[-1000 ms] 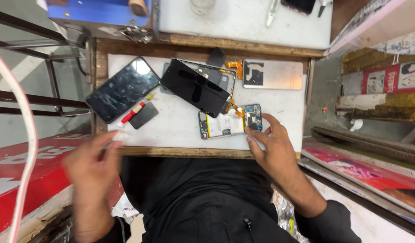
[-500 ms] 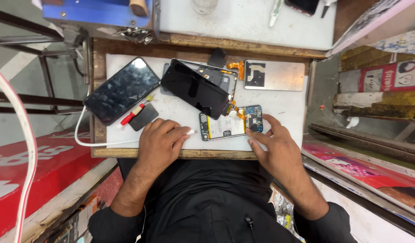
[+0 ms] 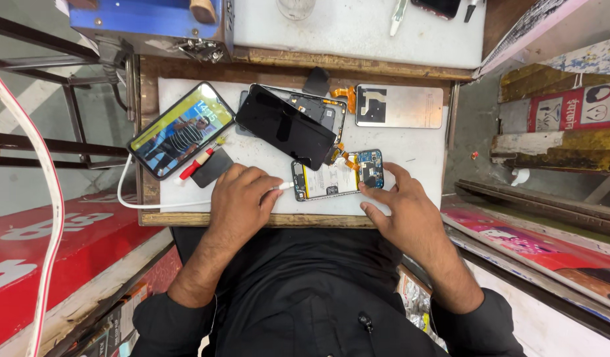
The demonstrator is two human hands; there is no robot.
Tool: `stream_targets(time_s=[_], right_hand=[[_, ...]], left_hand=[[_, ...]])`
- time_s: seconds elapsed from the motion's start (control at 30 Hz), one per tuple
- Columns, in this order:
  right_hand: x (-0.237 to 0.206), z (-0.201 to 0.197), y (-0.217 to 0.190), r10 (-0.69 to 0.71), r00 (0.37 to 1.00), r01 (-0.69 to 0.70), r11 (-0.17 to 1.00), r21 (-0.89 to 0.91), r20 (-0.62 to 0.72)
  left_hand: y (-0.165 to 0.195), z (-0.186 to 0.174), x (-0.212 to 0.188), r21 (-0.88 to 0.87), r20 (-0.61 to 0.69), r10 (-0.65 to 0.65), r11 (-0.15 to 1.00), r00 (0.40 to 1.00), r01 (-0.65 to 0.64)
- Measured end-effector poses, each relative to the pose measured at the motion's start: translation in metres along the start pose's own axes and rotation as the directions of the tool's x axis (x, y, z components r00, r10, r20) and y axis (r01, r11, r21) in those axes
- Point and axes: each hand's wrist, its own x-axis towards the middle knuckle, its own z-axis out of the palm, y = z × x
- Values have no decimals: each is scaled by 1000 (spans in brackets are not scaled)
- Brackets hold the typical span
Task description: The person disassembles a smartphone, removes the back cover and internal components, then cleans the screen with a cloth. The person handles the phone, back cover, and screen during the process.
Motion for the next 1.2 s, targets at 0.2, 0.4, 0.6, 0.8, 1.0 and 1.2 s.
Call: stream_targets(time_s=[0.2,0.4,0.6,0.8,1.0,1.2], right_hand=[[1,-4,0,1,1000,-1,1000,0,5],[0,1,5,-15,1000,15,1000,9,2],[-2,15,10,-65,993,77,990,115,-103],[-4,19,16,-74,988,98,979,181,-138],[-1,17,19,-70,991,95,967,235,-110],[-1,22,25,-72,992,94,966,239,-101]], left_hand=[[3,1,3,11,5,-36,999,999,36],[5,5,1,37,15,-35,999,999,35],[-2,9,12,19,147,58,998,987,-61],[3,9,19,77,211,70,993,975,-88],[2,9,25,123,274,80,985,958,-118],[-5,0,35,137,370,85,980,925,-145]])
